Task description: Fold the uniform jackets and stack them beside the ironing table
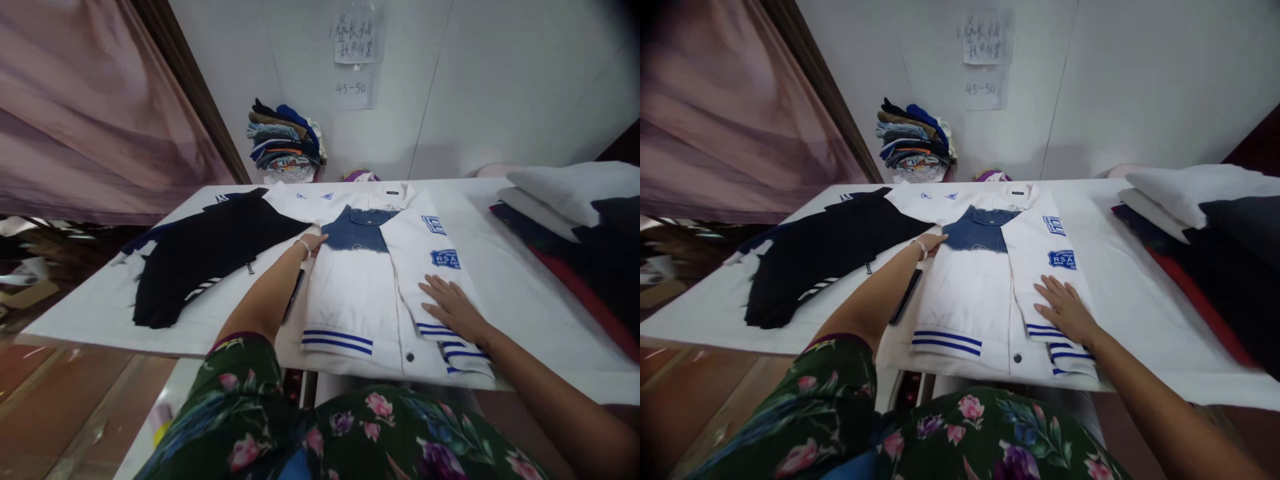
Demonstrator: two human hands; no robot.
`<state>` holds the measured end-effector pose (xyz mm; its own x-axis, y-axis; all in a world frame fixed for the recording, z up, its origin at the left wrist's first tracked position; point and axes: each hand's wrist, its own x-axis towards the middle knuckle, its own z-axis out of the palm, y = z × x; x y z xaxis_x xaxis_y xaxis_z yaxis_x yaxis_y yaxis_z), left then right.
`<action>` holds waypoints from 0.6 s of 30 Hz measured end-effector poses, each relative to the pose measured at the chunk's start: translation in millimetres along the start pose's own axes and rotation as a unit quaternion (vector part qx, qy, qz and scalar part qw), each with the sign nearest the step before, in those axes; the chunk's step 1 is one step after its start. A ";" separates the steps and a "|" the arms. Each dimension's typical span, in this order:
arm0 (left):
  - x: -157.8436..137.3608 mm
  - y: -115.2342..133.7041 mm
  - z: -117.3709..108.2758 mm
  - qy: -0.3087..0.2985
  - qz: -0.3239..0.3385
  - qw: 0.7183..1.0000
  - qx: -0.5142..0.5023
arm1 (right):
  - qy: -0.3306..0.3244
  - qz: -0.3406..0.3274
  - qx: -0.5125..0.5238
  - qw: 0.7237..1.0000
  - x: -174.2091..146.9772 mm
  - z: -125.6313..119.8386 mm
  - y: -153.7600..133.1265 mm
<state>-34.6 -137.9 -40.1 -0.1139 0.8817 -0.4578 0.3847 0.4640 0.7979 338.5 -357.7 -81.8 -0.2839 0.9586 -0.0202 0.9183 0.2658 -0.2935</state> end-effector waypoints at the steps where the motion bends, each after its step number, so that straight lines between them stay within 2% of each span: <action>1: -8.0 -4.1 -0.7 -0.010 0.005 1.000 0.025 | 0.000 0.001 -0.002 1.000 0.2 0.0 0.1; 4: -29.3 -14.6 -0.8 -0.017 0.024 0.995 0.097 | 0.002 0.003 -0.004 1.000 1.0 -0.9 -0.4; 8: -51.2 -23.9 1.5 0.007 0.055 0.981 0.188 | -0.001 0.004 0.003 1.000 2.3 -4.0 -2.0; 13: -77.3 -35.4 6.4 0.039 0.098 0.939 0.327 | -0.007 0.010 0.006 1.000 2.9 -6.4 -4.5; 18: -97.3 -48.4 8.3 0.046 0.124 0.919 0.370 | -0.015 0.014 0.004 1.000 6.5 -7.5 -3.0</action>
<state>-34.5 -246.9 -37.5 -0.0034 0.9720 -0.2351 0.9237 0.0932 0.3716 336.0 -351.5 -73.9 -0.2664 0.9622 -0.0562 0.9235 0.2381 -0.3006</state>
